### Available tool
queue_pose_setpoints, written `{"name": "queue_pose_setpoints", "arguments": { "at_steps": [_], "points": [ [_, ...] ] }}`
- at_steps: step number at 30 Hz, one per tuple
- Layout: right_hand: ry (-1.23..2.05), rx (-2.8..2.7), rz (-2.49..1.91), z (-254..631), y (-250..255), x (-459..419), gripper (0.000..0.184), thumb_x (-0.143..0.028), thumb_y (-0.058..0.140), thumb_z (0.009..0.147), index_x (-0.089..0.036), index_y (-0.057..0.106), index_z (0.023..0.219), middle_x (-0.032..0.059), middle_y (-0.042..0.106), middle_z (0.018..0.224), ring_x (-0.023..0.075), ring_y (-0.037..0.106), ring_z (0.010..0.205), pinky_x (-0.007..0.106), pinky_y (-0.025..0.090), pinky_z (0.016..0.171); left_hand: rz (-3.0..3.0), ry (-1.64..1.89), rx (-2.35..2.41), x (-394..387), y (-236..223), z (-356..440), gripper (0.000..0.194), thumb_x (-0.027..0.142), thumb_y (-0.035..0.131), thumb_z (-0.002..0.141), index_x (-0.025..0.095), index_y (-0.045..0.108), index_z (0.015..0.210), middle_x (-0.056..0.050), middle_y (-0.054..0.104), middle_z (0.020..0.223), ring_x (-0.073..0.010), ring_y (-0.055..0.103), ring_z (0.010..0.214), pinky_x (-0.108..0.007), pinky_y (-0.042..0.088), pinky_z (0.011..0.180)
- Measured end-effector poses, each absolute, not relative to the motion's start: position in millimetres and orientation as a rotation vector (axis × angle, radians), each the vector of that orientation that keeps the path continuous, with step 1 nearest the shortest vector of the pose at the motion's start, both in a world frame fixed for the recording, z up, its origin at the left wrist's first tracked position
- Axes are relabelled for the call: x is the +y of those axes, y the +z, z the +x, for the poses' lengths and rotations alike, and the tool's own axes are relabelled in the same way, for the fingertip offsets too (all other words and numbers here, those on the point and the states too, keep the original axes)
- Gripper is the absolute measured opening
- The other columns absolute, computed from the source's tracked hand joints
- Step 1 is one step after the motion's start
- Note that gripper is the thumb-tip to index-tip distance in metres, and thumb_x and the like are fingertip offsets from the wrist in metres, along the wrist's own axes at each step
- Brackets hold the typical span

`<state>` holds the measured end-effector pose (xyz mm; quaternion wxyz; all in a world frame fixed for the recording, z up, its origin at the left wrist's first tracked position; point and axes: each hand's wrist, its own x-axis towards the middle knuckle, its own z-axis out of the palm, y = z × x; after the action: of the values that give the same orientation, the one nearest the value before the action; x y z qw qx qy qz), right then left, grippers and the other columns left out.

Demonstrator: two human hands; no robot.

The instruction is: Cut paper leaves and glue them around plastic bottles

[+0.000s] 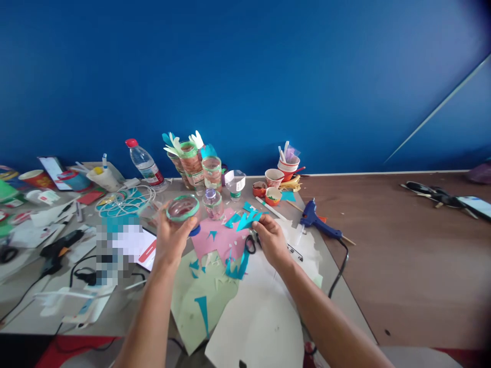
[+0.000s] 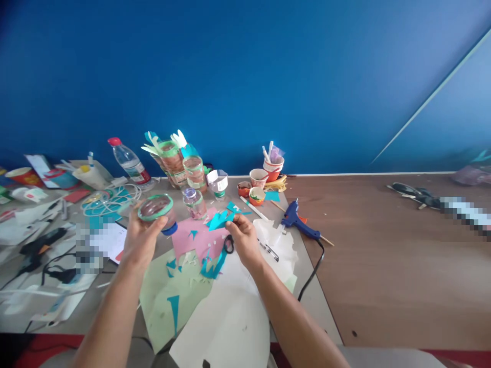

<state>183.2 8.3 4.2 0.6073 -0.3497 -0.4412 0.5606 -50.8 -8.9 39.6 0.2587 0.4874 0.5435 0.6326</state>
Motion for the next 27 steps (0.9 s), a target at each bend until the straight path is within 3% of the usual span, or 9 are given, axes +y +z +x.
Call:
{"name": "queue_pose_setpoints", "arguments": {
  "at_steps": [3, 10, 17, 22, 27],
  "points": [
    [1.324, -1.007, -0.801, 186.3, 0.1, 12.7, 0.02, -0.038, 0.067, 0.074, -0.021, 0.058, 0.074, -0.0036, 0.056, 0.063, 0.0111, 0.052, 0.057, 0.025, 0.045, 0.059, 1.235, 1.575, 1.206, -16.7, 50.0, -32.4, 0.066, 0.047, 0.073, 0.068, 0.019, 0.049, 0.122, -0.011, 0.064, 0.114, -0.0259, 0.062, 0.103, -0.039, 0.051, 0.086],
    [1.388, -0.884, -0.69, 190.9, 10.4, 16.6, 0.026, -0.039, 0.074, 0.066, -0.02, 0.056, 0.068, -0.0063, 0.051, 0.056, 0.0079, 0.046, 0.049, 0.022, 0.039, 0.052, 1.225, 1.218, 1.14, -14.2, 34.9, 6.6, 0.067, 0.042, 0.078, 0.064, 0.017, 0.052, 0.121, -0.012, 0.065, 0.115, -0.027, 0.06, 0.108, -0.038, 0.047, 0.091],
    [1.312, -1.033, -0.76, 190.3, 16.7, 10.8, 0.023, -0.039, 0.072, 0.069, -0.019, 0.06, 0.069, -0.0053, 0.05, 0.053, 0.0077, 0.042, 0.048, 0.022, 0.035, 0.049, 1.109, 1.191, 1.004, -8.7, 24.9, 21.9, 0.064, 0.038, 0.077, 0.067, 0.017, 0.052, 0.122, -0.013, 0.064, 0.115, -0.0285, 0.056, 0.113, -0.041, 0.042, 0.095],
    [1.181, -1.184, -0.88, 185.9, 18.7, 5.5, 0.02, -0.038, 0.066, 0.072, -0.02, 0.06, 0.072, -0.0034, 0.052, 0.057, 0.0099, 0.044, 0.05, 0.024, 0.037, 0.05, 1.055, 1.164, 0.958, -8.6, 17.2, 26.7, 0.076, 0.039, 0.076, 0.069, 0.023, 0.041, 0.135, -0.01, 0.06, 0.124, -0.027, 0.053, 0.117, -0.041, 0.039, 0.1],
    [1.025, -1.284, -1.015, 185.3, 18.3, 3.2, 0.016, -0.034, 0.06, 0.075, -0.018, 0.059, 0.072, -0.0018, 0.053, 0.061, 0.011, 0.047, 0.055, 0.024, 0.039, 0.052, 1.044, 1.152, 0.876, -11.5, 13.2, 29.3, 0.104, 0.053, 0.08, 0.056, 0.024, 0.031, 0.142, -0.014, 0.056, 0.129, -0.033, 0.047, 0.123, -0.044, 0.036, 0.103]
  ]
}}
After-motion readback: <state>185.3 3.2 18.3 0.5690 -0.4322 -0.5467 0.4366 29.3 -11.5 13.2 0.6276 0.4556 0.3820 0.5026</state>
